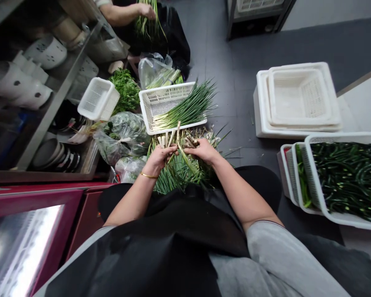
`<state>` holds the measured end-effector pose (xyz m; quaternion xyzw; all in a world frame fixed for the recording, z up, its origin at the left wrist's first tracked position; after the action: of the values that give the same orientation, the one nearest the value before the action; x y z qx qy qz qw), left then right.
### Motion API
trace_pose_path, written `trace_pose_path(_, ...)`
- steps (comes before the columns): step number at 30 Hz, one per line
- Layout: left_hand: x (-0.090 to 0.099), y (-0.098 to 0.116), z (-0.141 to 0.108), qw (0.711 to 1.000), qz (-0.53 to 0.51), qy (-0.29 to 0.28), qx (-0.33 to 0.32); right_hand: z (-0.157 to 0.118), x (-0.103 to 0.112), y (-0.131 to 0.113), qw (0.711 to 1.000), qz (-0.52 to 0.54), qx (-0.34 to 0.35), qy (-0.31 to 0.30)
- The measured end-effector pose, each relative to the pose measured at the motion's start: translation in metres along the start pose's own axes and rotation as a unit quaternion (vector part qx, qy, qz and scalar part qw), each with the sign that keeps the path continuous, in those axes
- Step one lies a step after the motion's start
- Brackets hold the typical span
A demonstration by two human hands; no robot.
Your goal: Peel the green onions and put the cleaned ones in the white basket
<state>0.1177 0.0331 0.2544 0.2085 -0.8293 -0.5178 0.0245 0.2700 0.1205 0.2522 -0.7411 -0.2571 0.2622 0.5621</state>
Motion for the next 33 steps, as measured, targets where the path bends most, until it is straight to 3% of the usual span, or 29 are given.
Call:
trace_pose_path(8, -0.012, 0.000, -0.001, 0.999, 0.031, -0.027, -0.010, 0.001, -0.005, -0.001, 0.996, -0.036, 0.069, 0.047)
trace_pose_path(12, -0.015, -0.003, -0.001, 0.999, 0.038, -0.039, -0.002, 0.003, -0.001, -0.001, 0.994, 0.030, 0.029, 0.104)
trace_pose_path(16, -0.015, -0.006, -0.003, 0.998, 0.008, -0.055, 0.006, 0.003, 0.003, -0.005, 0.993, 0.085, -0.001, 0.086)
trace_pose_path(22, -0.014, -0.006, -0.006, 0.997, 0.002, -0.069, 0.026, -0.002, 0.010, -0.014, 0.999, -0.025, 0.023, 0.035)
trace_pose_path(25, -0.017, -0.006, -0.007, 0.997, -0.012, -0.077, 0.017, -0.004, 0.008, -0.013, 0.999, -0.032, 0.022, 0.027)
trace_pose_path(29, -0.018, -0.004, -0.007, 0.996, -0.007, -0.090, 0.005, -0.004, 0.003, -0.010, 1.000, 0.023, -0.001, 0.018)
trace_pose_path(33, -0.011, -0.006, -0.006, 0.996, 0.010, -0.085, 0.016, -0.001, 0.012, -0.011, 0.990, 0.111, -0.037, 0.075)
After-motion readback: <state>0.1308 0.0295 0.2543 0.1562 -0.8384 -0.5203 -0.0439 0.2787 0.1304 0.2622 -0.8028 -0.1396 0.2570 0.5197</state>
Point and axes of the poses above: each hand's wrist, its own z-axis towards the middle knuckle, its own x-axis out of the back of the hand, y = z × x, the point moved 3 cm from there along z, towards the middle knuckle, and after that the axes turned 2 degrees about z, right-handed, at the moved point
